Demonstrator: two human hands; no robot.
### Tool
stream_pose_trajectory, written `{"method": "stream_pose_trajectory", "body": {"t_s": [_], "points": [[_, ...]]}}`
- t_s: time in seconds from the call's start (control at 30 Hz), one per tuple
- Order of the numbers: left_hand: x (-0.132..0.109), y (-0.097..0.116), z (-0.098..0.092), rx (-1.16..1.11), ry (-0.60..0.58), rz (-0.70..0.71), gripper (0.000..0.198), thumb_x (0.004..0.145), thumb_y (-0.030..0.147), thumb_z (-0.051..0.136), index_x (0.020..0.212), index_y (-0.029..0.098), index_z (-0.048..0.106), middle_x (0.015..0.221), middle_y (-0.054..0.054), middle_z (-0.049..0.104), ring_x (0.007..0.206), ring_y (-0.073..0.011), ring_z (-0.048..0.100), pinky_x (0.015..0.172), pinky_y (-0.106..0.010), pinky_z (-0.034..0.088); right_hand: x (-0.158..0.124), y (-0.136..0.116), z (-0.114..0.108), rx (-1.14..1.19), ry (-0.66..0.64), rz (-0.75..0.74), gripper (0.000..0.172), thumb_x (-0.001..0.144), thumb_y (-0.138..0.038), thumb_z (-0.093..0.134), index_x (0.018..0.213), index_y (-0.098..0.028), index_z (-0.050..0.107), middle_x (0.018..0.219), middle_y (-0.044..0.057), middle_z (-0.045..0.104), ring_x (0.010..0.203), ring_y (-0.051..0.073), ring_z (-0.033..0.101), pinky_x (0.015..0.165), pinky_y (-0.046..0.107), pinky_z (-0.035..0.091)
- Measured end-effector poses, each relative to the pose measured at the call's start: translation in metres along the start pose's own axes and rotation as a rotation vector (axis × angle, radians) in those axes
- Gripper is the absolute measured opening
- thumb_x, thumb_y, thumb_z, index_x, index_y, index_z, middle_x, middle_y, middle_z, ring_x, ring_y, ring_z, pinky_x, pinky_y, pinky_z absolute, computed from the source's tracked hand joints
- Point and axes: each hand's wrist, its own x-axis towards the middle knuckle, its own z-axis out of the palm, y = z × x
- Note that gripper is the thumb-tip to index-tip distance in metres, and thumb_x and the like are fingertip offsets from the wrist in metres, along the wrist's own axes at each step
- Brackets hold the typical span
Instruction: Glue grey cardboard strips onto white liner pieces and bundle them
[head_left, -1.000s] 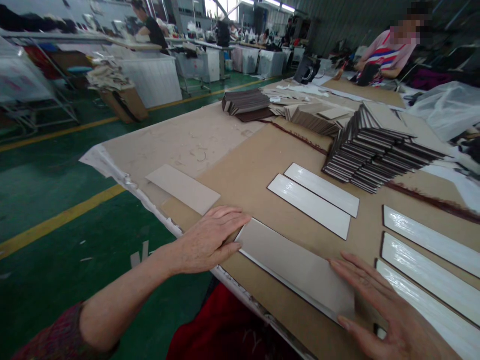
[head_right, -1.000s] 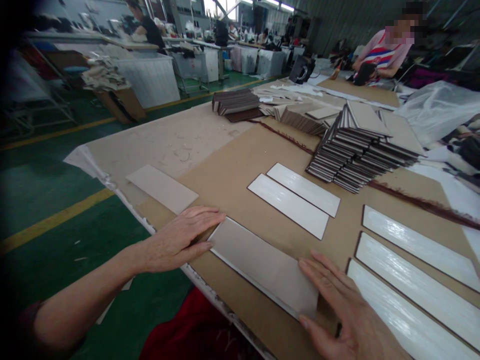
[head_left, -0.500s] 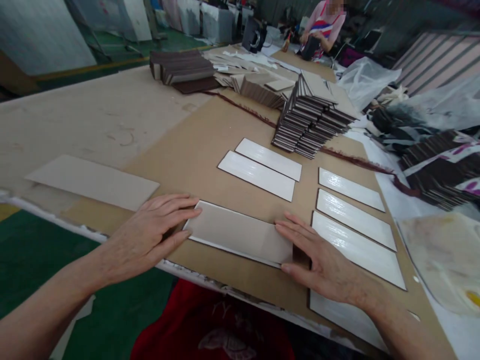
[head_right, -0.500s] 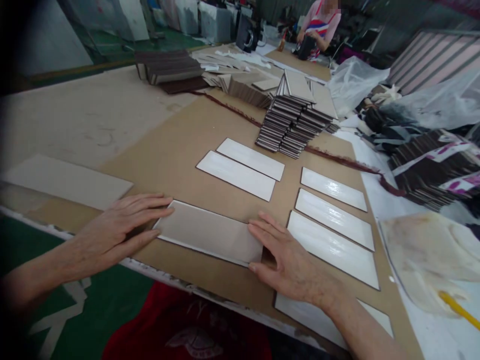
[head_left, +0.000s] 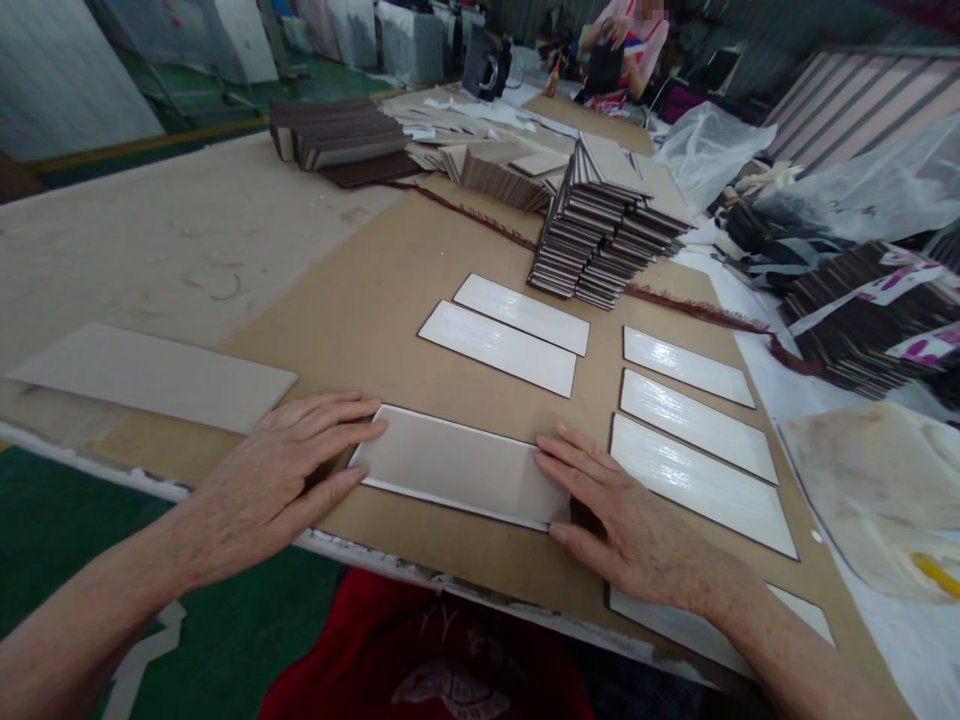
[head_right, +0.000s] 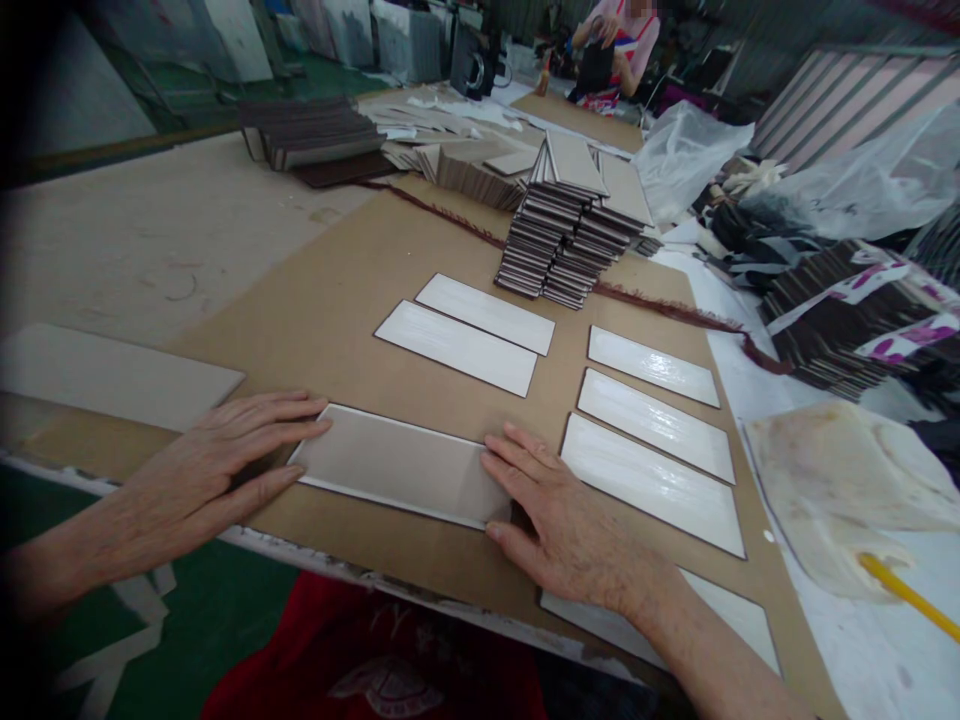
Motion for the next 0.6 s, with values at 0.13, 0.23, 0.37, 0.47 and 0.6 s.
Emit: {"method": "stream_pose_trajectory", "body": {"t_s": [0.13,0.23,0.37,0.47,0.6], "points": [[0.0,0.004,-0.002,0.0,-0.013,-0.015,0.045,0.094,0.039,0.053,0.139,0.033,0.046,0.149,-0.002,0.047,0.139,-0.0273,0.039,0.116,-0.051,0.031,-0.001,-0.003,0.001,-0.066,-0.027,0.011,0.064,0.096,-0.031,0.054,0.155,-0.021,0.031,0.161,0.009,0.03,0.151,0.028,0.017,0.121,0.057,0.025],[0.0,0.005,-0.002,0.008,-0.021,-0.019,0.046,0.094,0.04,0.053,0.139,0.033,0.046,0.149,-0.002,0.047,0.139,-0.0279,0.038,0.117,-0.051,0.03,0.0,-0.009,0.0,-0.138,-0.04,0.031,0.061,0.096,-0.032,0.053,0.153,-0.019,0.034,0.161,0.009,0.029,0.15,0.031,0.018,0.12,0.058,0.027],[0.0,0.004,-0.001,0.041,0.002,-0.008,0.045,0.094,0.038,0.053,0.137,0.031,0.05,0.149,-0.004,0.045,0.141,-0.0293,0.034,0.118,-0.051,0.029,0.005,-0.019,-0.003,-0.217,-0.032,0.084,0.052,0.094,-0.029,0.055,0.144,-0.017,0.047,0.15,0.012,0.045,0.134,0.033,0.042,0.11,0.055,0.041],[0.002,0.005,-0.003,0.067,-0.02,0.012,0.045,0.093,0.036,0.053,0.138,0.03,0.051,0.145,-0.005,0.049,0.139,-0.0289,0.037,0.117,-0.05,0.03,0.008,-0.025,-0.004,-0.254,-0.043,0.078,0.047,0.094,-0.026,0.054,0.139,-0.014,0.051,0.137,0.014,0.054,0.119,0.03,0.053,0.103,0.052,0.048],[0.006,0.017,-0.01,0.17,-0.027,0.064,0.045,0.093,0.034,0.052,0.138,0.034,0.051,0.138,-0.002,0.058,0.131,-0.0294,0.046,0.12,-0.058,0.016,0.009,-0.032,0.0,-0.344,-0.052,0.008,0.043,0.098,-0.028,0.047,0.139,-0.015,0.051,0.139,0.018,0.053,0.123,0.033,0.052,0.105,0.052,0.048]]}}
